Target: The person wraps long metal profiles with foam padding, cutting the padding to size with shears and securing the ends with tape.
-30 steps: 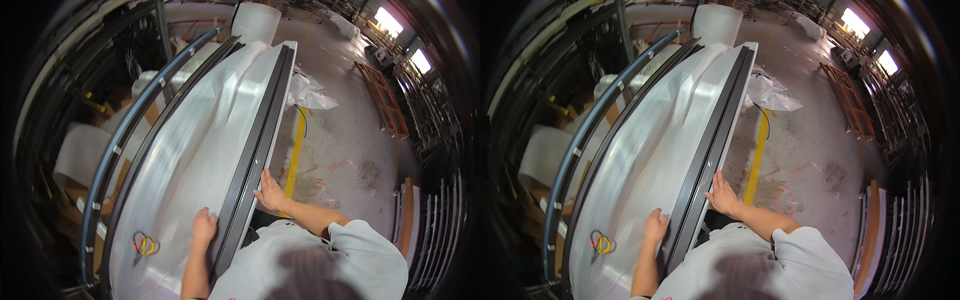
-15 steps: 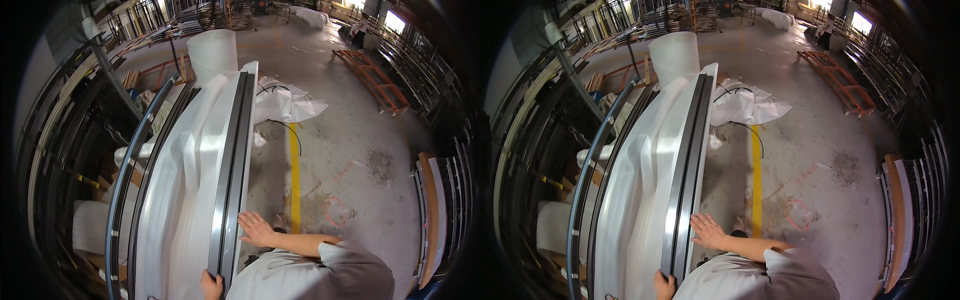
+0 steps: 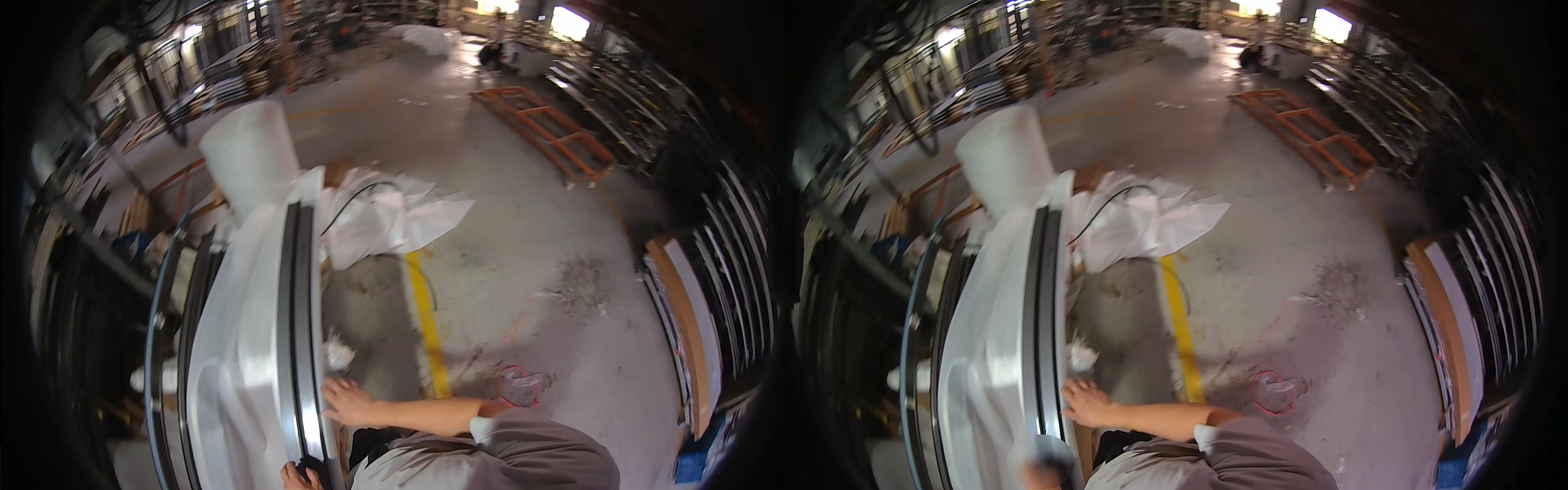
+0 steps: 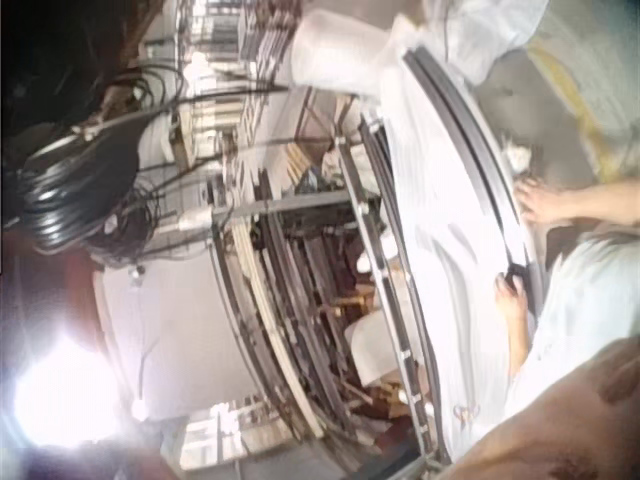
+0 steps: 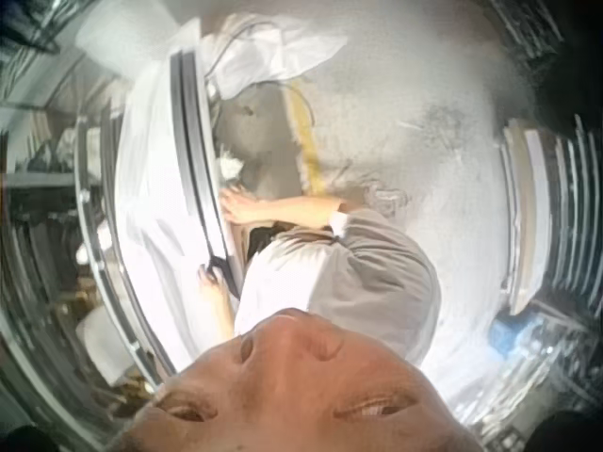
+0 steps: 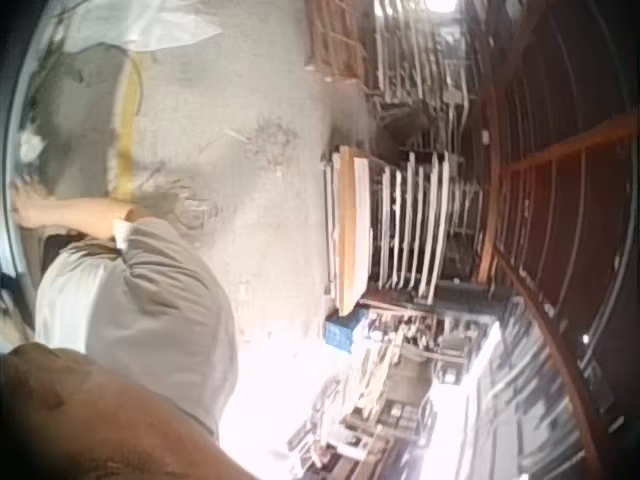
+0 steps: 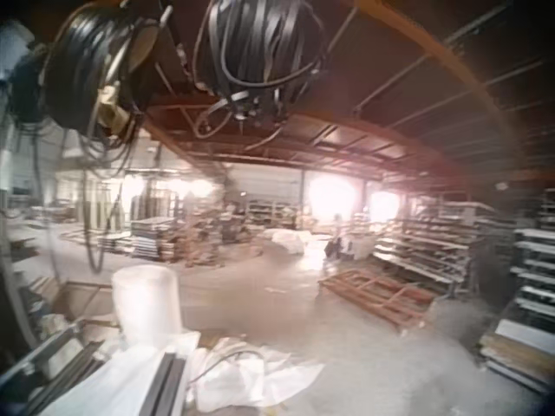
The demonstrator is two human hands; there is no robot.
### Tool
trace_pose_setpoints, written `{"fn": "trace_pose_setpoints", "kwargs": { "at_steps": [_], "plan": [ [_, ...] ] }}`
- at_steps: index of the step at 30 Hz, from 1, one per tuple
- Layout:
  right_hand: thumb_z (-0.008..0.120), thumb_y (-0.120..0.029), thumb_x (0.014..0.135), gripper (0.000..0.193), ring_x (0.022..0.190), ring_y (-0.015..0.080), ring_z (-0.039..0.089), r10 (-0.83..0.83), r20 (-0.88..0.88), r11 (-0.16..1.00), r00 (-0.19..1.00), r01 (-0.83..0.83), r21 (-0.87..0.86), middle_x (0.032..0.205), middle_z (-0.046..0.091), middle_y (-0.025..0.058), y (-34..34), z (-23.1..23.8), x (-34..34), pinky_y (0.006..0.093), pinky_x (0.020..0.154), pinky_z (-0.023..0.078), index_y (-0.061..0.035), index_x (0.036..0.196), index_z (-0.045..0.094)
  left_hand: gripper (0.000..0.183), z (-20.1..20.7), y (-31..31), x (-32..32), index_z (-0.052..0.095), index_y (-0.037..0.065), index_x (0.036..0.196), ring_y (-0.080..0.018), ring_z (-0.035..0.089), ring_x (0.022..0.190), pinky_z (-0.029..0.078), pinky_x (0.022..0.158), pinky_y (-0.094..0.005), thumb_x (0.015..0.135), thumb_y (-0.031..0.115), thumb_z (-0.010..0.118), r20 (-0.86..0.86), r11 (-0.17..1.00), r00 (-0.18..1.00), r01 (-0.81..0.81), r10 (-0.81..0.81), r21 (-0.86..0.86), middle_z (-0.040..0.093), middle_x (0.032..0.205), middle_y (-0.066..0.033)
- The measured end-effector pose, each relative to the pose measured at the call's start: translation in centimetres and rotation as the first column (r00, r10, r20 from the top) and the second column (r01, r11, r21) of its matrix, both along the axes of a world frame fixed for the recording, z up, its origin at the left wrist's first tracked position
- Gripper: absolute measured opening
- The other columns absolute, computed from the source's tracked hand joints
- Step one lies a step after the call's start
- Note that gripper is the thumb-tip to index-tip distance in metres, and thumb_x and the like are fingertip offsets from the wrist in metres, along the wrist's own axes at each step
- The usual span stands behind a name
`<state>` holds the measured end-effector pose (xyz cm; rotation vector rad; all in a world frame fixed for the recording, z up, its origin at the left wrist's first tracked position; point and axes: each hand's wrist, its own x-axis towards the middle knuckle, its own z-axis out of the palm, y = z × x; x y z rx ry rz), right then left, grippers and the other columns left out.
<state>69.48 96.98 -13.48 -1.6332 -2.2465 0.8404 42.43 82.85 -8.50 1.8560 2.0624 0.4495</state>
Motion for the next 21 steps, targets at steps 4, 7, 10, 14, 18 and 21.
{"fn": "trace_pose_setpoints", "kwargs": {
  "at_steps": [4, 7, 10, 14, 18, 21],
  "plan": [
    [0.062, -0.040, 0.099, 0.058, 0.140, 0.0430, 0.044, -0.047, -0.064, 0.992, 0.997, 0.039, -0.121, 0.149, 0.046, 0.0243, 4.2, -1.5, 5.4, 0.0500, 0.116, 0.039, 0.0014, 0.138, 0.051, 0.035, 0.3, 11.6, 8.6, 0.064, 0.000, 0.111, -0.0490, 0.062, 0.092, 0.052, 0.080, -0.0556, 0.096, 0.032, 0.066, -0.005, 0.961, 0.963, 0.268, -0.268, 0.069, 0.065, 0.102, -0.0282],
    [0.065, -0.038, 0.097, 0.052, 0.127, 0.0417, 0.057, -0.193, -0.092, 0.972, 0.977, 0.177, -0.152, 0.137, 0.058, 0.0238, 7.1, -0.8, 10.3, 0.0486, 0.107, 0.047, 0.0014, 0.131, 0.059, 0.052, -9.2, 19.3, 10.4, 0.058, -0.006, 0.117, -0.0471, 0.060, 0.098, 0.052, 0.084, -0.0539, 0.080, 0.025, 0.078, -0.068, 0.888, 0.950, 0.310, -0.305, 0.340, 0.062, 0.106, -0.0249],
    [0.066, -0.037, 0.096, 0.047, 0.116, 0.0431, 0.064, -0.399, -0.027, 0.915, 0.917, 0.396, -0.083, 0.121, 0.068, 0.0242, 9.2, -0.1, 17.5, 0.0490, 0.101, 0.051, 0.0019, 0.122, 0.066, 0.048, -3.3, 26.7, 16.6, 0.058, -0.002, 0.107, -0.0415, 0.060, 0.099, 0.053, 0.081, -0.0513, 0.074, 0.024, 0.082, -0.025, 0.905, 0.931, 0.361, -0.364, 0.225, 0.060, 0.103, -0.0205],
    [0.068, -0.037, 0.097, 0.044, 0.111, 0.0425, 0.067, -0.624, -0.055, 0.778, 0.779, 0.614, -0.131, 0.115, 0.071, 0.0248, 13.4, 0.6, 23.7, 0.0468, 0.096, 0.053, 0.0014, 0.119, 0.069, 0.060, -3.6, 32.8, 19.8, 0.055, -0.002, 0.111, -0.0391, 0.061, 0.102, 0.054, 0.084, -0.0479, 0.070, 0.028, 0.087, -0.067, 0.949, 0.955, 0.293, -0.287, 0.116, 0.060, 0.103, -0.0174],
    [0.071, -0.032, 0.094, 0.040, 0.118, 0.0422, 0.065, -0.655, -0.182, 0.754, 0.733, 0.620, -0.219, 0.120, 0.070, 0.0263, 21.8, -1.2, 26.4, 0.0456, 0.098, 0.053, 0.0011, 0.116, 0.071, 0.063, -3.0, 35.7, 21.1, 0.055, -0.001, 0.112, -0.0390, 0.060, 0.104, 0.054, 0.085, -0.0481, 0.068, 0.028, 0.089, -0.148, 0.973, 0.963, 0.232, -0.227, 0.016, 0.060, 0.105, -0.0179],
    [0.071, -0.027, 0.093, 0.027, 0.110, 0.0381, 0.069, -0.557, -0.302, 0.829, 0.774, 0.542, -0.139, 0.104, 0.072, 0.0260, 27.9, -3.9, 27.6, 0.0446, 0.090, 0.055, -0.0025, 0.105, 0.071, 0.062, -5.4, 35.8, 21.3, 0.056, -0.001, 0.113, -0.0397, 0.060, 0.103, 0.053, 0.085, -0.0489, 0.069, 0.027, 0.088, -0.052, 0.987, 0.991, 0.122, -0.127, -0.101, 0.061, 0.105, -0.0196]
  ]
}}
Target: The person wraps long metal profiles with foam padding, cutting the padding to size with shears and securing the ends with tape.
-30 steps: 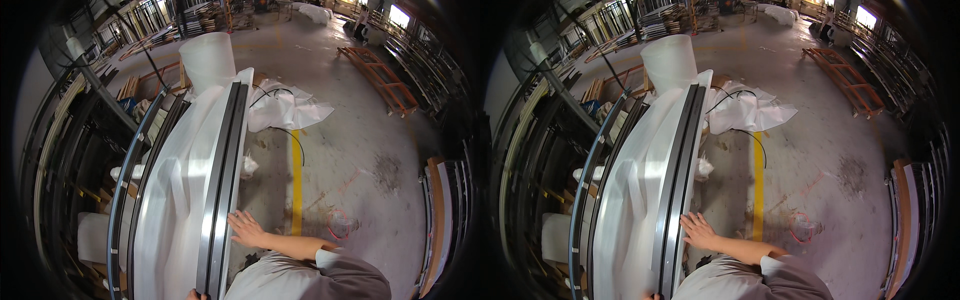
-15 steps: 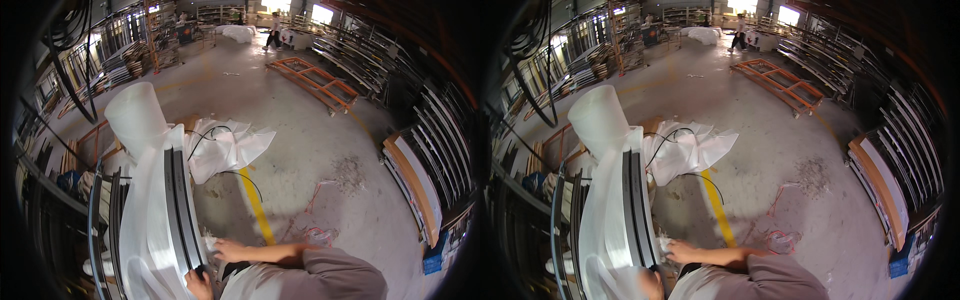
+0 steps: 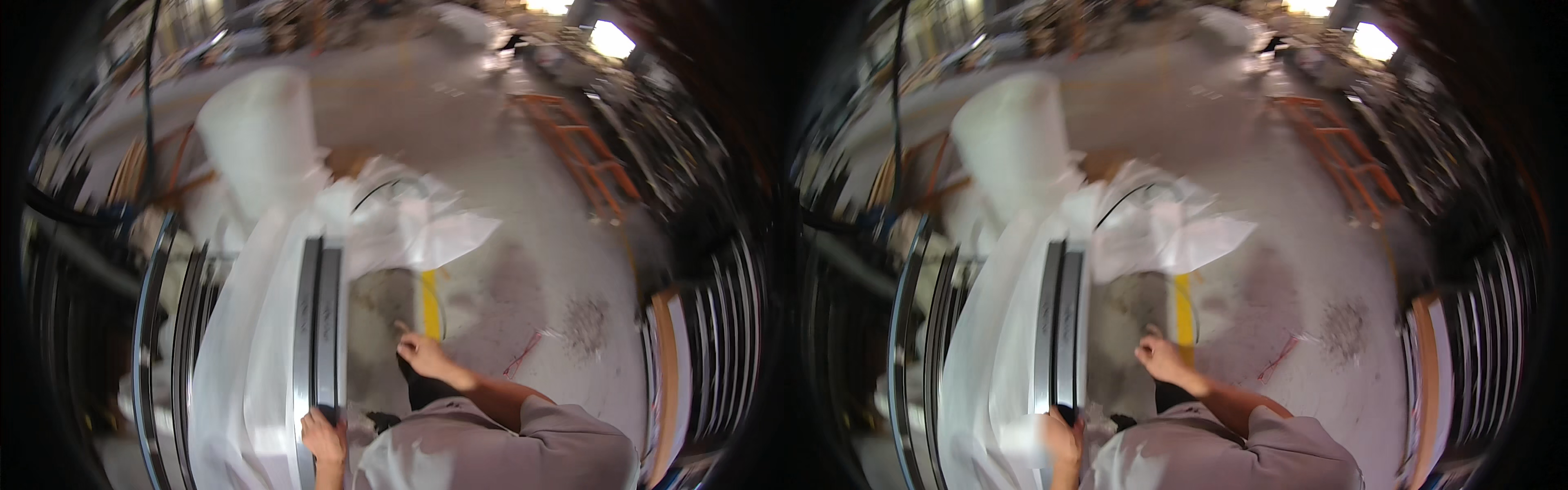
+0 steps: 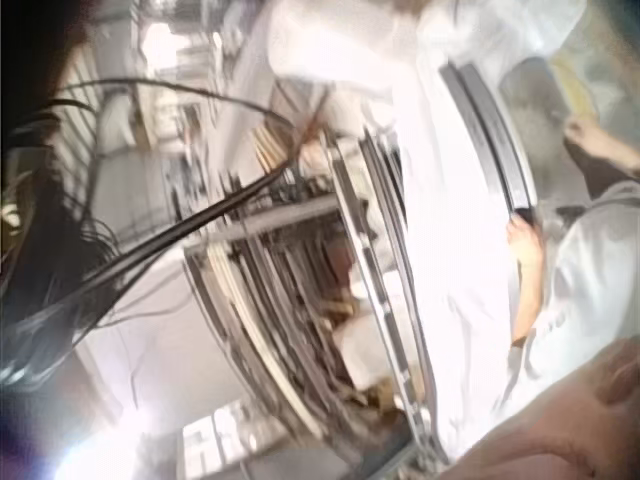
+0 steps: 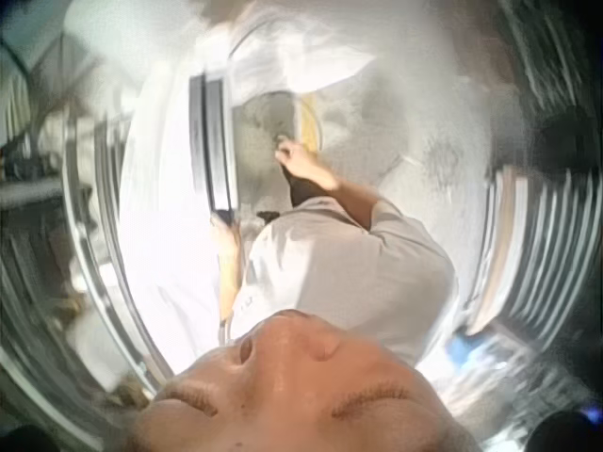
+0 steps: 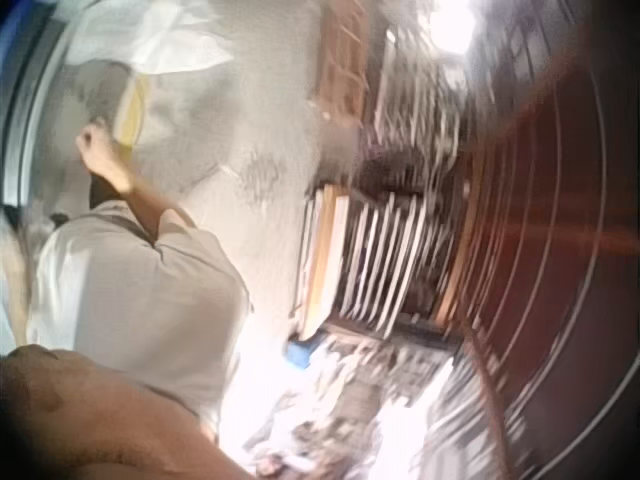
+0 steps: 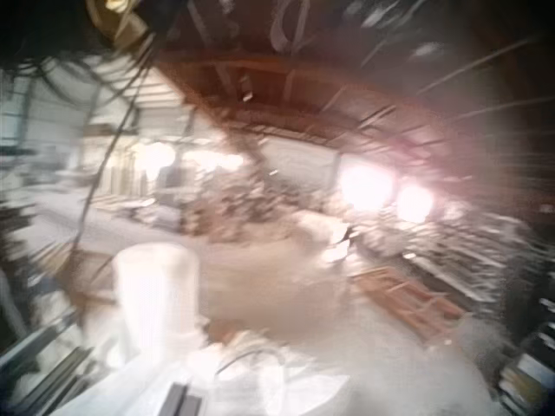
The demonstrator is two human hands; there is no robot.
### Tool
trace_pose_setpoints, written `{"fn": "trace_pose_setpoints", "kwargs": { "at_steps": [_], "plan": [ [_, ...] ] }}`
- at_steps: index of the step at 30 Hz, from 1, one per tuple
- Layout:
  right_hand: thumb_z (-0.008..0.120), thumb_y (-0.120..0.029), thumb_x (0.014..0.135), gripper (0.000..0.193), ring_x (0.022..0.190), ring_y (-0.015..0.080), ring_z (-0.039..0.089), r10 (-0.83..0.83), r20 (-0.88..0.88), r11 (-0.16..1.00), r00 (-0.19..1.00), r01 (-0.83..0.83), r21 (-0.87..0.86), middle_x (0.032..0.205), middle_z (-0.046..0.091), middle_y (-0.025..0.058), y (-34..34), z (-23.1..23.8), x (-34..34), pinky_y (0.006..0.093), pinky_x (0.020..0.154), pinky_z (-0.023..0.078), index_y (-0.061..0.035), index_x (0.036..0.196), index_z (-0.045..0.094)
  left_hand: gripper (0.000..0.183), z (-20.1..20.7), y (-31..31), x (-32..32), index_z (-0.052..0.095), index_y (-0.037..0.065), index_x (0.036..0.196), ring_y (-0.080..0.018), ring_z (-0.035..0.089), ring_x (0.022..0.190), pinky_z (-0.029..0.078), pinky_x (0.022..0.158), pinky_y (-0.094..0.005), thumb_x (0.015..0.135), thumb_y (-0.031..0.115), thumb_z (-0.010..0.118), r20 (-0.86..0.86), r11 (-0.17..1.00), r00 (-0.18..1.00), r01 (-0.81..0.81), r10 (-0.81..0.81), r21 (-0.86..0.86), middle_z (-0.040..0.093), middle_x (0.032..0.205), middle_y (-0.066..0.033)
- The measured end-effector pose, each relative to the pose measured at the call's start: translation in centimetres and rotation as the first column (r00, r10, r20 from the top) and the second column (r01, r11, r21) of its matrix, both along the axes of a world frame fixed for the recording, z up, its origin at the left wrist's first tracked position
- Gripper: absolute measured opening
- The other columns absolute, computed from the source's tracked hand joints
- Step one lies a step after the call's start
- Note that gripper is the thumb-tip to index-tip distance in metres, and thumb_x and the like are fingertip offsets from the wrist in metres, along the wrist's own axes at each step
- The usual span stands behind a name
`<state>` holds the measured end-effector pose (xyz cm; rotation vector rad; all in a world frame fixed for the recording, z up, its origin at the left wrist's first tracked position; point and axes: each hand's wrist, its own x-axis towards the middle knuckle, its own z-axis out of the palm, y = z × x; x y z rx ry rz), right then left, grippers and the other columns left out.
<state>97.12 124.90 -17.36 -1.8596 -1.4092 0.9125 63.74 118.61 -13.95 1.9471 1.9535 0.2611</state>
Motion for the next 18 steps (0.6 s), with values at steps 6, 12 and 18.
{"fn": "trace_pose_setpoints", "kwargs": {
  "at_steps": [6, 12, 18],
  "plan": [
    [0.072, -0.020, 0.093, 0.045, 0.086, 0.0345, 0.068, 0.191, -0.095, 0.976, 0.977, -0.178, 0.127, 0.103, 0.070, 0.0196, 16.4, 2.3, -0.4, 0.0430, 0.078, 0.055, -0.0014, 0.132, 0.059, 0.056, 1.5, 0.2, 2.2, 0.057, -0.002, 0.116, -0.0401, 0.059, 0.099, 0.052, 0.084, -0.0497, 0.074, 0.024, 0.082, -0.131, 0.987, 0.980, -0.143, 0.152, 0.077, 0.060, 0.102, -0.0194],
    [0.071, -0.017, 0.092, 0.048, 0.089, 0.0324, 0.066, 0.392, -0.001, 0.920, 0.920, -0.392, 0.026, 0.105, 0.066, 0.0175, 28.2, 3.3, -0.7, 0.0440, 0.084, 0.053, -0.0031, 0.136, 0.057, 0.062, 2.6, 1.3, 4.2, 0.059, -0.005, 0.123, -0.0394, 0.060, 0.099, 0.055, 0.080, -0.0484, 0.069, 0.017, 0.080, -0.183, 0.958, 0.945, -0.284, 0.272, -0.041, 0.062, 0.106, -0.0197],
    [0.072, -0.014, 0.090, 0.040, 0.086, 0.0313, 0.065, 0.437, -0.053, 0.898, 0.898, -0.439, -0.031, 0.098, 0.066, 0.0163, 29.5, 3.4, -0.1, 0.0423, 0.080, 0.053, -0.0010, 0.127, 0.064, 0.064, 3.7, 3.2, 5.2, 0.059, -0.008, 0.125, -0.0392, 0.060, 0.097, 0.056, 0.077, -0.0479, 0.068, 0.015, 0.078, -0.186, 0.951, 0.938, -0.306, 0.292, -0.051, 0.062, 0.104, -0.0201]
  ]
}}
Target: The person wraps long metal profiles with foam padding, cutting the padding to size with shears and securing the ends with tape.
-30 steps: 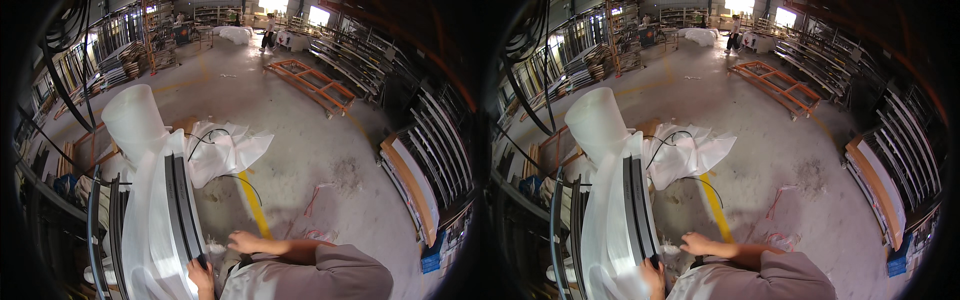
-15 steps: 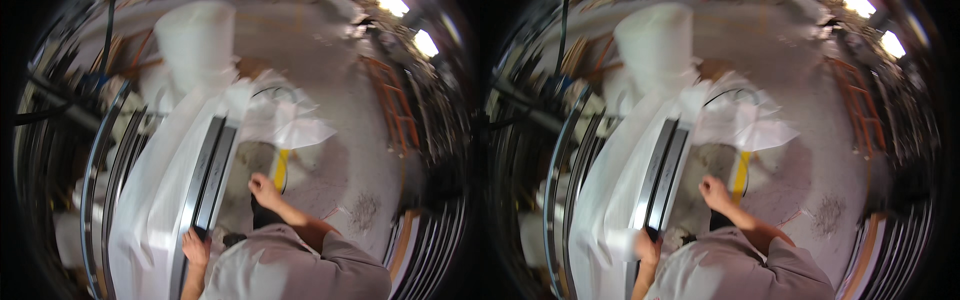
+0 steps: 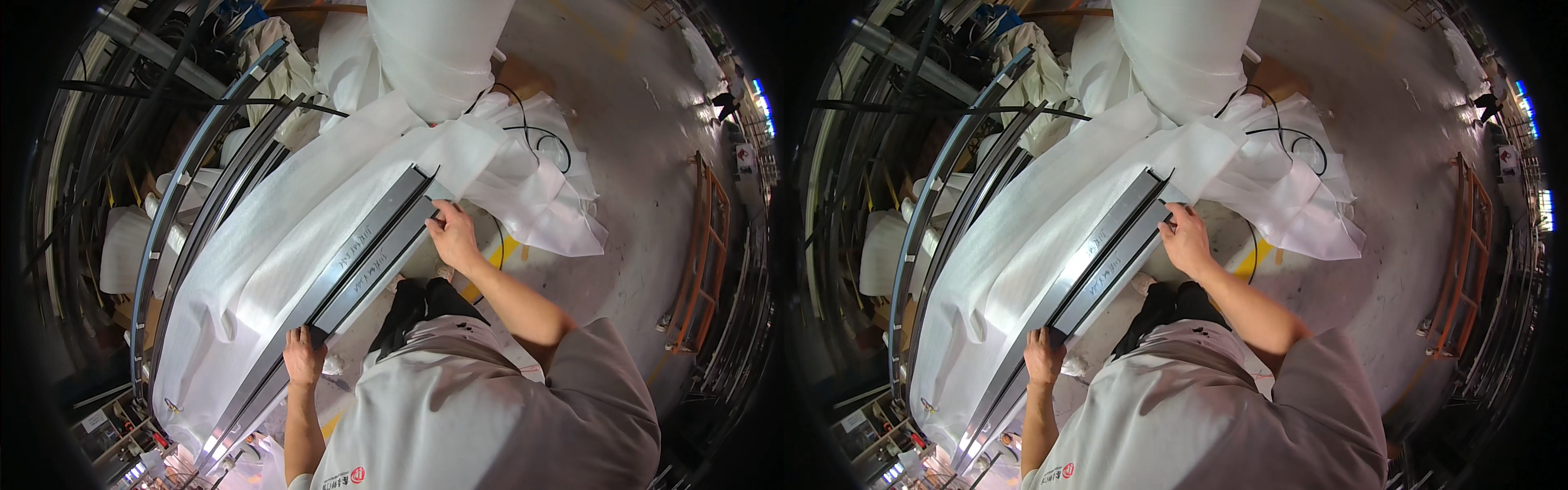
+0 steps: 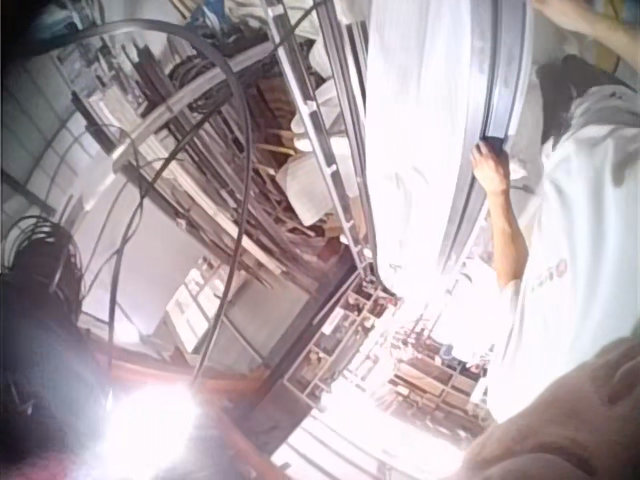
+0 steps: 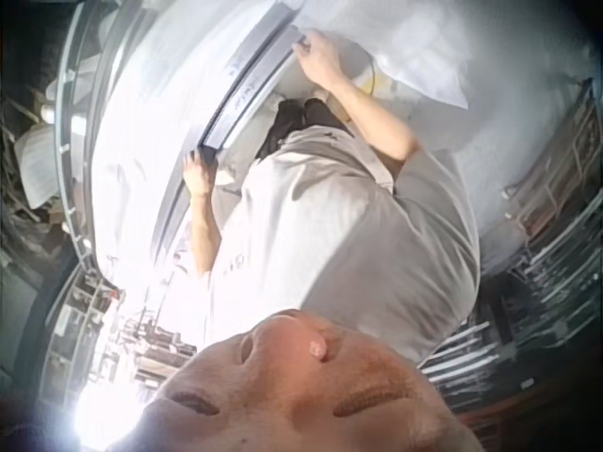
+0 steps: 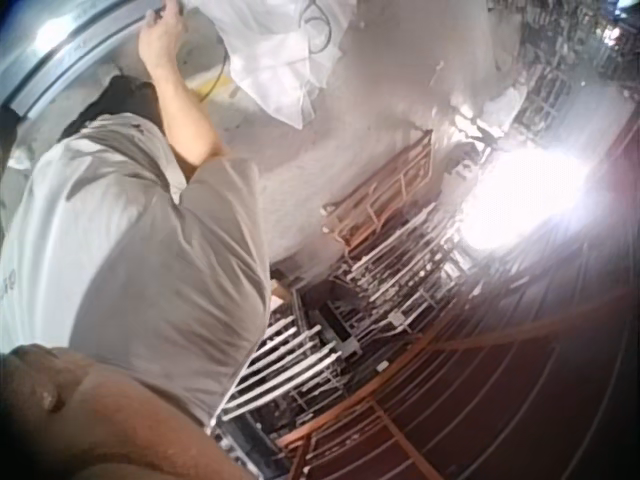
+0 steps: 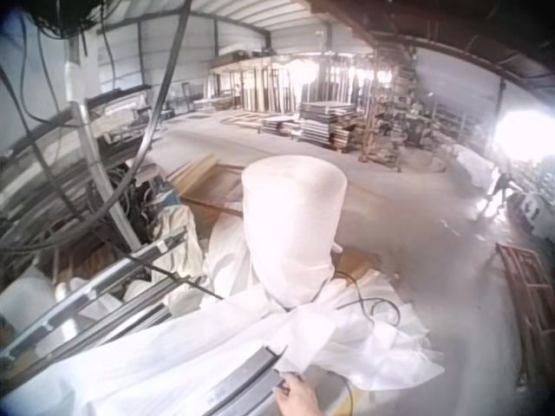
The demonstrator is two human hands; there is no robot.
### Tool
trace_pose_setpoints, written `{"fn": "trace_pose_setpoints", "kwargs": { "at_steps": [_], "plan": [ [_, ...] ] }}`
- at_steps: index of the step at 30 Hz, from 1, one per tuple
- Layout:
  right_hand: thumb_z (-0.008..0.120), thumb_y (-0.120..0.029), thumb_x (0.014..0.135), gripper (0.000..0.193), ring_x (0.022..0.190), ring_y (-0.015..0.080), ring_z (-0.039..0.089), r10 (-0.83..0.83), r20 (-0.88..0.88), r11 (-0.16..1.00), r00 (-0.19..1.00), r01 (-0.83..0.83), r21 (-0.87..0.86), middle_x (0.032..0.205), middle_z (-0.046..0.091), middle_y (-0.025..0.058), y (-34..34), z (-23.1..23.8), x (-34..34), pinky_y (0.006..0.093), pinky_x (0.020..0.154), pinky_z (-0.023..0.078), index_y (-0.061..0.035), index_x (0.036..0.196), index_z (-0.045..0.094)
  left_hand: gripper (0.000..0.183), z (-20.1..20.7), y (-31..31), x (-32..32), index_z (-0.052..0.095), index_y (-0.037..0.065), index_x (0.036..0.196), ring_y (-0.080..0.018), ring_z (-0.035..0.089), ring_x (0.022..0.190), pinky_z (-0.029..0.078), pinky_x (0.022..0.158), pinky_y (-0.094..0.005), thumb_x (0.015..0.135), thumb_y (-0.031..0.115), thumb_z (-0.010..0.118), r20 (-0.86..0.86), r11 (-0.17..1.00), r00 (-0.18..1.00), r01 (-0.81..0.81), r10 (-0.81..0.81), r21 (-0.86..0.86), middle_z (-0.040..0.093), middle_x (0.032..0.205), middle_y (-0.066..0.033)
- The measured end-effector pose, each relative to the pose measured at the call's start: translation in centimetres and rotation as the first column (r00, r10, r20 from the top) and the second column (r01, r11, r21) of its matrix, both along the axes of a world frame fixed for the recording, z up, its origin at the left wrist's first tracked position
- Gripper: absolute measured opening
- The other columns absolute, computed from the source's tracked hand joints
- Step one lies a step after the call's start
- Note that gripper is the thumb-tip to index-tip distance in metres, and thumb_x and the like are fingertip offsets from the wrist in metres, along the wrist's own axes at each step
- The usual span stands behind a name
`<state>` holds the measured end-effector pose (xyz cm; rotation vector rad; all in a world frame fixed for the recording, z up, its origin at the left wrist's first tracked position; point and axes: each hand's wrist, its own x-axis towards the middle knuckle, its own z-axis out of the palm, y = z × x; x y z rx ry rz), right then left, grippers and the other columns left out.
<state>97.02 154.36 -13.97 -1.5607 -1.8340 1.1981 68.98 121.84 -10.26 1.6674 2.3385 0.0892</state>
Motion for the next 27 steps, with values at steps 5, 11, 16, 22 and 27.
{"fn": "trace_pose_setpoints", "kwargs": {
  "at_steps": [5, 11, 16, 22, 27],
  "plan": [
    [0.075, -0.013, 0.087, 0.036, 0.085, 0.0317, 0.064, 0.010, 0.017, 0.997, 1.000, -0.012, 0.078, 0.098, 0.066, 0.0162, 0.2, -0.7, -0.3, 0.0421, 0.080, 0.053, -0.0005, 0.120, 0.066, 0.063, 0.3, 0.0, 0.0, 0.059, -0.009, 0.125, -0.0391, 0.060, 0.096, 0.055, 0.077, -0.0480, 0.067, 0.011, 0.076, -0.003, 1.000, 1.000, 0.013, -0.013, 0.015, 0.062, 0.103, -0.0202],
    [0.079, -0.013, 0.085, 0.037, 0.086, 0.0295, 0.064, -0.110, -0.007, 0.991, 0.994, 0.109, -0.074, 0.098, 0.066, 0.0155, 0.8, -1.6, -0.7, 0.0416, 0.079, 0.054, -0.0003, 0.117, 0.067, 0.064, -0.8, 0.0, 0.4, 0.057, -0.008, 0.127, -0.0393, 0.061, 0.096, 0.056, 0.078, -0.0482, 0.068, 0.010, 0.074, 0.014, 0.997, 1.000, 0.015, -0.016, 0.074, 0.062, 0.103, -0.0202],
    [0.078, -0.015, 0.087, 0.037, 0.093, 0.0291, 0.066, -0.108, 0.023, 0.987, 0.994, 0.110, -0.117, 0.098, 0.066, 0.0164, 0.9, 0.0, -0.4, 0.0414, 0.083, 0.054, -0.0003, 0.118, 0.066, 0.064, -0.8, -0.1, 0.8, 0.056, -0.006, 0.128, -0.0392, 0.060, 0.100, 0.055, 0.081, -0.0488, 0.069, 0.011, 0.075, 0.021, 0.999, 1.000, -0.023, 0.022, 0.035, 0.062, 0.106, -0.0195],
    [0.074, -0.012, 0.093, 0.029, 0.079, 0.0213, 0.070, -0.072, -0.082, 0.901, 0.994, 0.029, -0.433, 0.098, 0.067, 0.0159, 2.7, 0.3, 0.3, 0.0370, 0.069, 0.057, 0.0041, 0.114, 0.061, 0.066, -0.3, 0.7, 1.6, 0.057, -0.005, 0.128, -0.0378, 0.060, 0.102, 0.055, 0.083, -0.0476, 0.068, 0.013, 0.078, -0.010, 0.992, 0.995, -0.097, 0.097, -0.076, 0.063, 0.110, -0.0186],
    [0.069, -0.009, 0.098, 0.023, 0.072, 0.0176, 0.069, -0.105, -0.164, 0.817, 0.981, -0.009, -0.576, 0.096, 0.064, 0.0122, 4.0, 2.3, 0.0, 0.0309, 0.061, 0.057, 0.0045, 0.110, 0.056, 0.057, 0.8, 1.8, 1.8, 0.063, -0.005, 0.118, -0.0362, 0.062, 0.097, 0.055, 0.078, -0.0461, 0.066, 0.012, 0.077, -0.037, 0.995, 0.996, -0.083, 0.081, -0.047, 0.064, 0.102, -0.0161]
  ]
}}
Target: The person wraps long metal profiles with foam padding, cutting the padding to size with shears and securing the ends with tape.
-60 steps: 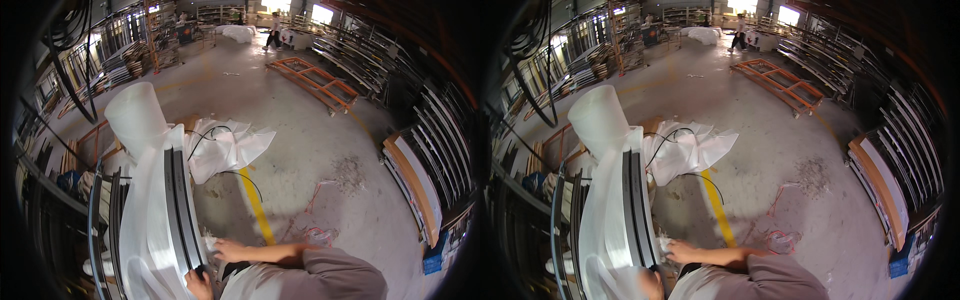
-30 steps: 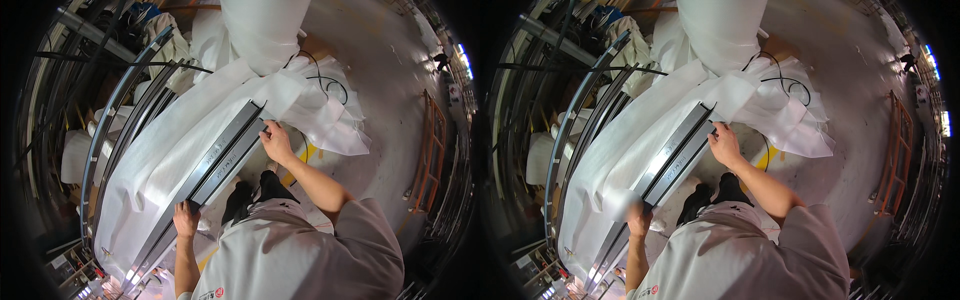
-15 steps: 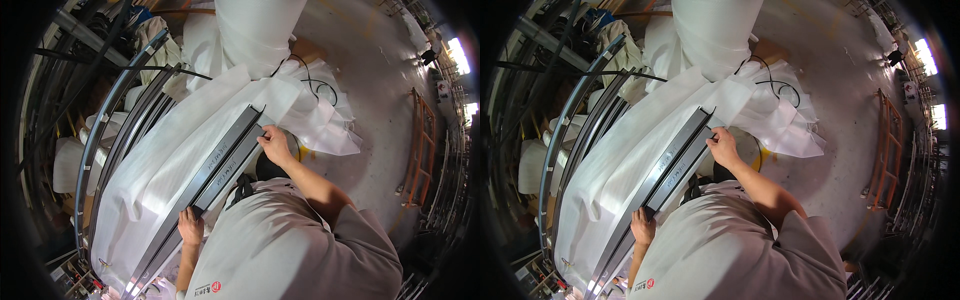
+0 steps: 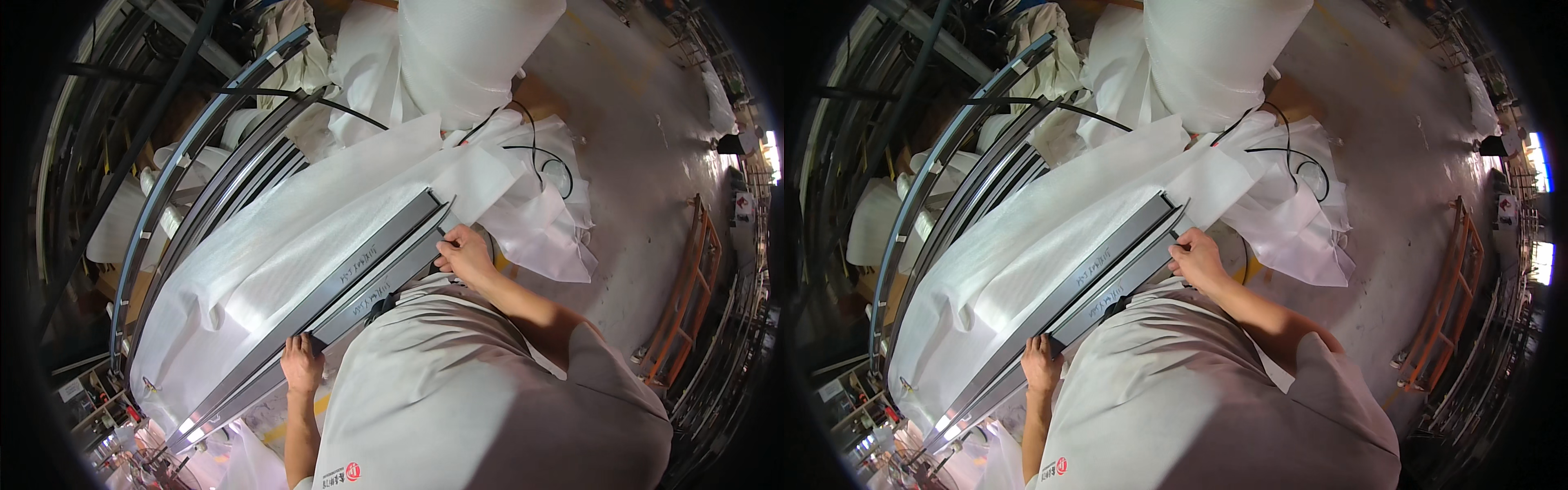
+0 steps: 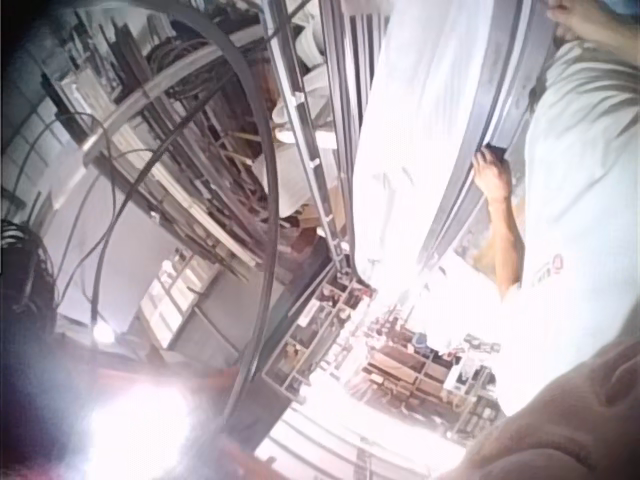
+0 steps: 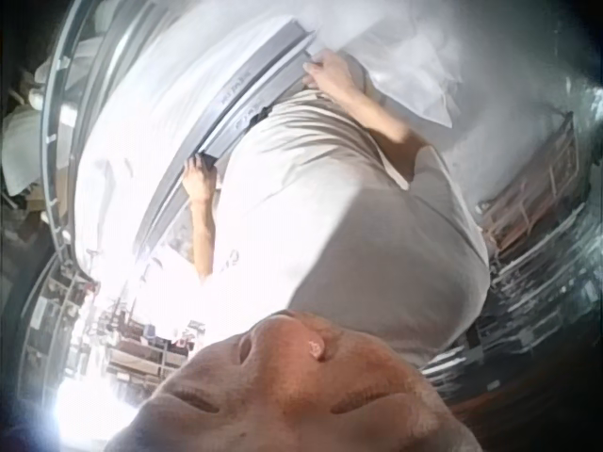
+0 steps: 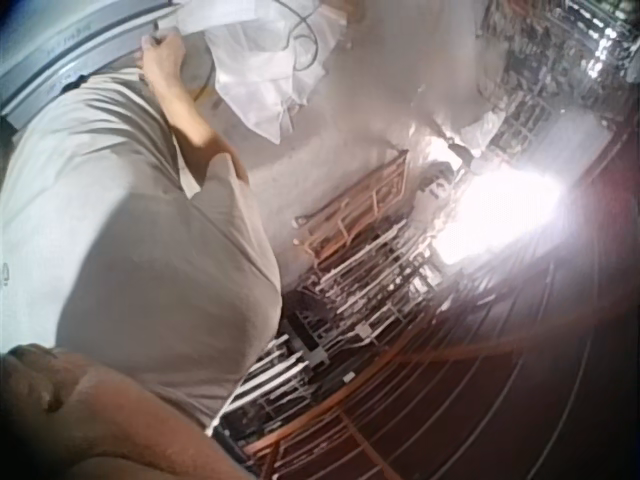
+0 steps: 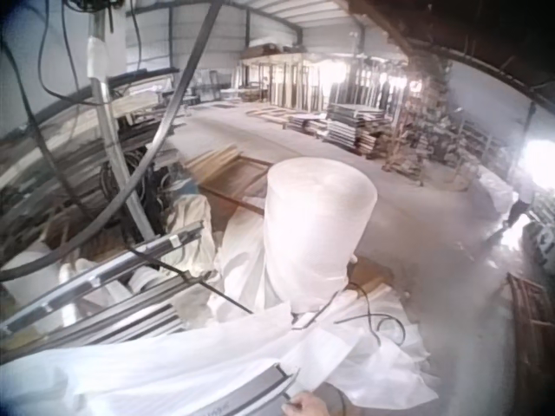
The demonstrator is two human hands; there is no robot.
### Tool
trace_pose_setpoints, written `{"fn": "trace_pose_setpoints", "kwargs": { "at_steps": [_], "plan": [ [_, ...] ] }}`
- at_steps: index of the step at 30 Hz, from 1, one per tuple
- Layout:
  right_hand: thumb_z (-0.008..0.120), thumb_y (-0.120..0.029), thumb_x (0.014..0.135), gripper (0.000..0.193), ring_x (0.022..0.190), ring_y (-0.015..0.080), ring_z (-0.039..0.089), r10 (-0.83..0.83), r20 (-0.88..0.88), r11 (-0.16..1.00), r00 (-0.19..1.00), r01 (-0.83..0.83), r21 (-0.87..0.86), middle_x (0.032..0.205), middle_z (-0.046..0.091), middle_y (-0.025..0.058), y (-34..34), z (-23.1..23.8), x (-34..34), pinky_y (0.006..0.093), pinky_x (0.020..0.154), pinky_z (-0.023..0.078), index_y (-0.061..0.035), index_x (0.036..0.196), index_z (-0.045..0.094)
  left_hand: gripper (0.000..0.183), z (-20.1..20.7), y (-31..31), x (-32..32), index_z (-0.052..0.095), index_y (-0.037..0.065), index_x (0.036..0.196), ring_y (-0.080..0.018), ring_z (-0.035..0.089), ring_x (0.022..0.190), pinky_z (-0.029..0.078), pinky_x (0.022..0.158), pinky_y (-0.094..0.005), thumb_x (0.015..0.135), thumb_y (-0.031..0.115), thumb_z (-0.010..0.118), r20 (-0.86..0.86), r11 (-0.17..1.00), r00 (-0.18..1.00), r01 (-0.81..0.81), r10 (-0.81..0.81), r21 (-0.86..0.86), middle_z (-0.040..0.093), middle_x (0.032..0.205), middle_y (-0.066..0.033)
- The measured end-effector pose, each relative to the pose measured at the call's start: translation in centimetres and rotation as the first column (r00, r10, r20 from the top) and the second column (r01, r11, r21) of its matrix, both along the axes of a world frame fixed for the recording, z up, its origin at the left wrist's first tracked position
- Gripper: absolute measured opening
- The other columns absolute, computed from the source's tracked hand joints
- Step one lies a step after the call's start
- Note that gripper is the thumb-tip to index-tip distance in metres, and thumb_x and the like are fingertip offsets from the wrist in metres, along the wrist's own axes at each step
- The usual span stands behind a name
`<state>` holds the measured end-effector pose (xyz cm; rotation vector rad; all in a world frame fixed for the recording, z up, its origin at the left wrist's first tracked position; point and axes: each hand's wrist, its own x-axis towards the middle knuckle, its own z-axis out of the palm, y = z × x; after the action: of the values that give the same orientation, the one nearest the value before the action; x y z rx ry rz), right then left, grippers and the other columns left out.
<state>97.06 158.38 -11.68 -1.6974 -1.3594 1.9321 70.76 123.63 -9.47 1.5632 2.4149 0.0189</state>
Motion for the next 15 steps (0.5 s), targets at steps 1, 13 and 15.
{"fn": "trace_pose_setpoints", "kwargs": {
  "at_steps": [1, 13, 15],
  "plan": [
    [0.069, -0.009, 0.098, 0.022, 0.073, 0.0179, 0.069, 0.022, -0.026, 0.999, 0.999, -0.022, -0.027, 0.096, 0.063, 0.0112, 0.3, 0.2, 0.3, 0.0301, 0.061, 0.057, 0.0038, 0.109, 0.055, 0.056, 0.2, -0.3, 0.1, 0.063, -0.005, 0.118, -0.0361, 0.062, 0.095, 0.055, 0.077, -0.0460, 0.066, 0.012, 0.077, 0.002, 1.000, 1.000, -0.012, 0.012, -0.003, 0.064, 0.100, -0.0157],
    [0.071, -0.007, 0.095, 0.028, 0.081, 0.0177, 0.068, -0.084, -0.373, 0.952, 0.924, -0.036, -0.305, 0.097, 0.065, 0.0092, 1.6, -2.9, 2.8, 0.0325, 0.066, 0.055, 0.0080, 0.117, 0.061, 0.063, 2.6, 2.8, 0.7, 0.063, -0.008, 0.124, -0.0378, 0.063, 0.100, 0.056, 0.084, -0.0469, 0.068, 0.016, 0.079, 0.023, 0.986, 0.999, 0.038, -0.035, -0.161, 0.067, 0.102, -0.0181],
    [0.071, -0.007, 0.095, 0.029, 0.086, 0.0183, 0.067, -0.036, -0.325, 0.980, 0.945, -0.031, -0.196, 0.100, 0.066, 0.0095, 1.3, -3.2, 2.6, 0.0330, 0.070, 0.056, 0.0088, 0.118, 0.062, 0.069, 2.8, 4.8, 2.1, 0.059, -0.009, 0.131, -0.0402, 0.063, 0.106, 0.056, 0.089, -0.0480, 0.070, 0.017, 0.080, 0.006, 0.994, 0.997, 0.071, -0.071, -0.078, 0.067, 0.108, -0.0202]
  ]
}}
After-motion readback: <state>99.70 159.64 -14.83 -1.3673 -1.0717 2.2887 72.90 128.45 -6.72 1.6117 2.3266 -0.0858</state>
